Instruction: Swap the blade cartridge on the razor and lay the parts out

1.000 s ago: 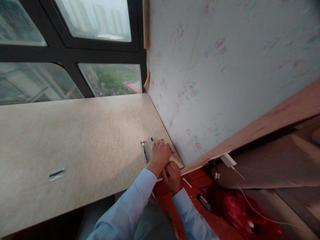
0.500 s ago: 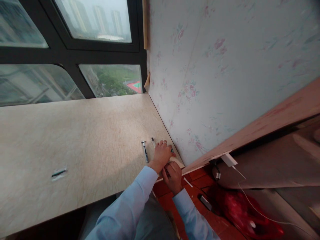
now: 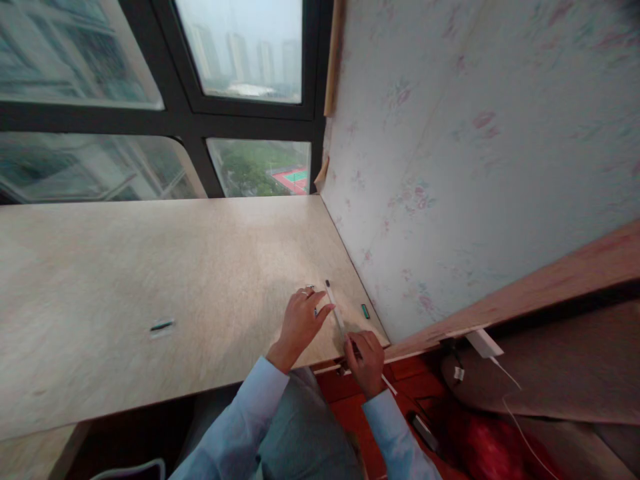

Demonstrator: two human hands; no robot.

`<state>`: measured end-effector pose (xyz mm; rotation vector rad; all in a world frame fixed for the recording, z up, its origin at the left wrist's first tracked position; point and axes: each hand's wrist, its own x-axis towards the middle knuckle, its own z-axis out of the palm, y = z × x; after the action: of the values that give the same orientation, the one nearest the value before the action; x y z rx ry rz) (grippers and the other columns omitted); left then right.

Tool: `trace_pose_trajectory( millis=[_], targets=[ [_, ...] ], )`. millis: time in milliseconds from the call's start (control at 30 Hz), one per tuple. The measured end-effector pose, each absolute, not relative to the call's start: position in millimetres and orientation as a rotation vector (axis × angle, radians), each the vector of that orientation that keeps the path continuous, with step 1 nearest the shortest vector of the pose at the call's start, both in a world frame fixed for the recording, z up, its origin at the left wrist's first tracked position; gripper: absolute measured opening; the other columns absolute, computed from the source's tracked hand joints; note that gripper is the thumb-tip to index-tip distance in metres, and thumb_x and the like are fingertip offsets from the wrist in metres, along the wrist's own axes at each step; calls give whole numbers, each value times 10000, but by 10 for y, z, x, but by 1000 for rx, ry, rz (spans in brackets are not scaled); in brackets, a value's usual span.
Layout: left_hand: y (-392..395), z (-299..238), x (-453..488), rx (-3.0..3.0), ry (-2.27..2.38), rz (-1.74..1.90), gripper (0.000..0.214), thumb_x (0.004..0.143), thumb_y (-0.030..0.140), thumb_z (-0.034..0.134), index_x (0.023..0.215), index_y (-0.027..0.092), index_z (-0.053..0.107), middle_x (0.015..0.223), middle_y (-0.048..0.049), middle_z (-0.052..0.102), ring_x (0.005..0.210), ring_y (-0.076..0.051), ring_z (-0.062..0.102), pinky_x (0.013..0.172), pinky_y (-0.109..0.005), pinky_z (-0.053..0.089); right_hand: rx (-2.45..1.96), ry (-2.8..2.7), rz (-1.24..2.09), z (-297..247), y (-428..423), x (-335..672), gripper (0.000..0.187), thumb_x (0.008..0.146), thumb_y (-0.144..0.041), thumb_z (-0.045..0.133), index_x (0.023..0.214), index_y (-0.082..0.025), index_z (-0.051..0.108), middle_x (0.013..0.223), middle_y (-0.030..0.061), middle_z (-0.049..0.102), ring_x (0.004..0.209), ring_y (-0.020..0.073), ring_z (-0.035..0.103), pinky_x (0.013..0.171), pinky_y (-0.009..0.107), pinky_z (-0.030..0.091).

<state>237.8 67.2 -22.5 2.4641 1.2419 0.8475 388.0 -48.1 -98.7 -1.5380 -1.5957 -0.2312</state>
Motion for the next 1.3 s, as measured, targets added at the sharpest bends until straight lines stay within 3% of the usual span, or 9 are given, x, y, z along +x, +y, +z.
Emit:
trace_pose_trajectory(
  millis=[200,400,633,833,1067,1300],
  targets=[
    [669,-324,903,2226,1759,1015,296,889,320,549,1115,153,642,875,-74,648,849,-211,605,815,-355,496,-1458,-1552,-211,-1025,-508,3911,89,900,-202,586,843,-183,652,737,64,650,705,196,589,661,324,470],
    [700,-447,-340,1992,2401,839,543,820,422,587,1219,54,567,1076,-194,656,1024,-321,593,896,-460,472,-1519,-1394,-70,-915,-536,3847,205,900,-334,586,774,-187,652,687,57,638,614,192,584,575,307,456],
    [768,-588,-714,1958,2212,759,432,820,417,590,1156,153,655,1063,-134,676,992,-275,611,885,-388,481,-1535,-1403,43,-717,-543,3459,298,881,-436,590,747,-183,673,653,51,643,565,187,573,530,291,453],
    [719,-671,-740,2012,2149,798,340,850,371,572,1104,189,706,1063,-110,673,976,-258,601,868,-385,480,-1409,-1539,161,-535,-320,2950,237,889,-366,601,800,-172,703,741,72,707,648,199,643,592,290,505],
    [553,-687,-626,2150,2033,833,239,877,315,560,1018,224,730,1043,-93,688,979,-248,593,836,-393,458,-1110,-1977,495,-195,238,2045,253,939,-303,534,765,-181,671,656,20,621,595,147,562,571,265,459],
    [417,-697,-529,2279,1871,912,187,883,293,577,983,265,732,1074,-70,711,1028,-236,594,850,-399,443,-1034,-2265,554,-333,810,1430,164,923,-228,565,997,-178,703,807,28,628,678,131,587,646,248,479]
  ],
)
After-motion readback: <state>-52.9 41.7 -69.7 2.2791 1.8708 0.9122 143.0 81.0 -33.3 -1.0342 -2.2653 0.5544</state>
